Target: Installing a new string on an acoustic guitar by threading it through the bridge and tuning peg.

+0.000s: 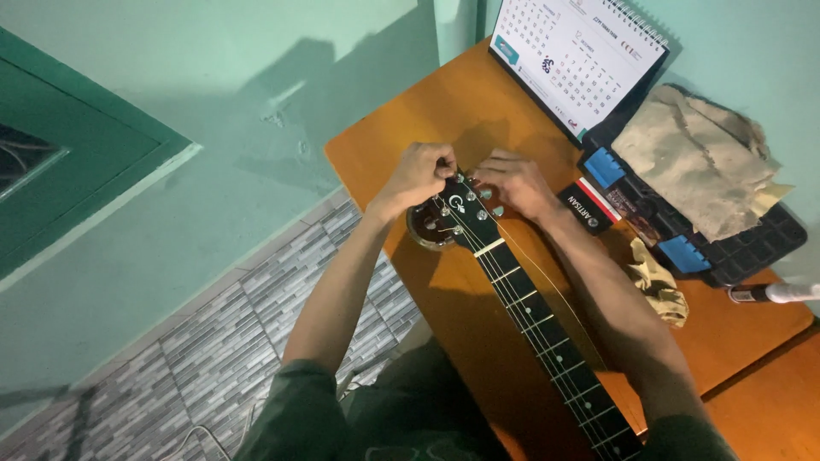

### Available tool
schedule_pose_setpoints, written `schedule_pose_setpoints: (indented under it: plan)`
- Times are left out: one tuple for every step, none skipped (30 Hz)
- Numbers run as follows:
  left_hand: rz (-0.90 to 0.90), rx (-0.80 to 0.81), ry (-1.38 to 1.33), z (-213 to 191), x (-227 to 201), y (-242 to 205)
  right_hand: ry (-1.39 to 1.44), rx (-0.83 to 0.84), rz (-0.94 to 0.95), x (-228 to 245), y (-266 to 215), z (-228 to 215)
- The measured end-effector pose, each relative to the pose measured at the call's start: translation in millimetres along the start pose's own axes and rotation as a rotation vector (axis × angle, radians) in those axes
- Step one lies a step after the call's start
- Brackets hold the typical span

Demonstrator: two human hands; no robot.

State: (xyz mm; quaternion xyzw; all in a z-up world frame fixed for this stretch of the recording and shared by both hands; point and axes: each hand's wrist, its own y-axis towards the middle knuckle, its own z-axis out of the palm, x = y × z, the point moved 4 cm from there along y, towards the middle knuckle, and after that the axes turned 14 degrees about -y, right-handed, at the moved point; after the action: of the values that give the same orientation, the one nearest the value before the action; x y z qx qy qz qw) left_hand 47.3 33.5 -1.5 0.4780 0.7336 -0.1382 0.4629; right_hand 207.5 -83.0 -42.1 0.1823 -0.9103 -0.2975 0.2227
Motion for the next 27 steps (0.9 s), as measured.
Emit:
schedule_pose_setpoints:
  plan:
    - [-0.006, -0.004, 0.008, -0.9, -3.2, 0.3, 0.103, -0.011, 0.02, -0.4, 1.7, -0.7]
    - [-0.005, -0.003, 0.009, -1.2, -2.4, 1.3, 0.102, -0.012, 0.02, 8.0, 4.1, -10.3]
    - [-0.007, -0.004, -0.013, -2.1, -1.5, 1.5, 0.295, 0.083, 0.21, 9.9, 5.8, -14.4]
    - [-0.009, -0.005, -0.035, -3.2, -0.6, 1.5, 0.486, 0.179, 0.402, 13.4, 5.9, -17.4]
    - [-0.008, -0.008, -0.031, -5.1, -2.8, 0.1, 0.487, 0.178, 0.397, 18.9, 11.5, -22.8]
    - [-0.004, 0.005, -0.047, -6.4, -5.2, -1.2, 0.499, 0.221, 0.511, 20.8, 14.7, -25.7]
    - [-0.001, 0.02, -0.064, -6.6, -7.4, -2.6, 0.509, 0.266, 0.626, 23.0, 16.3, -28.9]
    - [-0.001, 0.019, -0.062, -7.8, -5.4, -1.9, 0.51, 0.265, 0.624, 22.5, 17.4, -25.9]
    - [0.001, 0.013, -0.065, -8.0, -3.5, -1.5, 0.498, 0.329, 0.679, 21.3, 15.1, -20.8]
    - [0.002, 0.008, -0.068, -8.1, -1.5, -1.1, 0.485, 0.393, 0.734, 20.0, 12.4, -15.9]
    - [0.003, 0.01, -0.068, -9.2, -5.4, -1.3, 0.485, 0.392, 0.736, 22.6, 14.7, -20.3]
    - [-0.004, 0.021, -0.12, -9.9, -8.9, -1.5, 0.504, 0.421, 0.762, 25.1, 15.8, -23.5]
    - [-0.013, 0.032, -0.17, -10.7, -12.3, -2.0, 0.525, 0.451, 0.788, 27.8, 16.9, -26.4]
    - [-0.013, 0.034, -0.17, -9.4, -9.5, -2.1, 0.525, 0.45, 0.79, 28.5, 14.5, -25.5]
    - [0.0, 0.031, -0.161, -9.3, -7.2, -1.5, 0.573, 0.382, 0.752, 29.5, 15.1, -26.1]
    - [0.013, 0.028, -0.151, -9.5, -4.9, -0.9, 0.619, 0.315, 0.713, 30.7, 15.8, -27.0]
    - [0.014, 0.028, -0.151, -8.2, -1.7, -0.5, 0.618, 0.314, 0.712, 26.4, 13.9, -22.9]
    - [0.021, 0.028, -0.143, -6.9, 1.3, -0.1, 0.579, 0.243, 0.598, 24.3, 15.4, -22.5]
    - [0.028, 0.029, -0.135, -5.5, 4.3, 0.3, 0.54, 0.172, 0.484, 22.6, 16.0, -22.2]
    - [0.029, 0.029, -0.135, -5.3, 3.3, 1.1, 0.539, 0.171, 0.483, 20.1, 13.9, -16.1]
    - [0.03, 0.026, -0.138, -5.2, 2.5, 0.6, 0.526, 0.101, 0.447, 18.5, 12.6, -12.5]
    - [0.03, 0.024, -0.14, -5.2, 1.7, -0.1, 0.512, 0.031, 0.41, 17.1, 11.1, -8.9]
    - [0.029, 0.022, -0.139, -7.2, 0.7, -1.2, 0.514, 0.031, 0.408, 16.2, 10.5, -10.6]
    - [0.032, 0.034, -0.149, -8.5, -0.6, -2.1, 0.547, 0.064, 0.416, 15.3, 9.7, -10.9]
    - [0.037, 0.048, -0.16, -8.5, -2.1, -1.7, 0.578, 0.095, 0.425, 13.5, 8.0, -12.5]
    - [0.039, 0.048, -0.159, -12.4, -9.8, -3.3, 0.576, 0.094, 0.424, 11.9, 7.0, -14.7]
    - [0.058, 0.065, -0.15, -15.0, -18.6, -4.2, 0.585, 0.127, 0.508, 7.5, 3.9, -15.7]
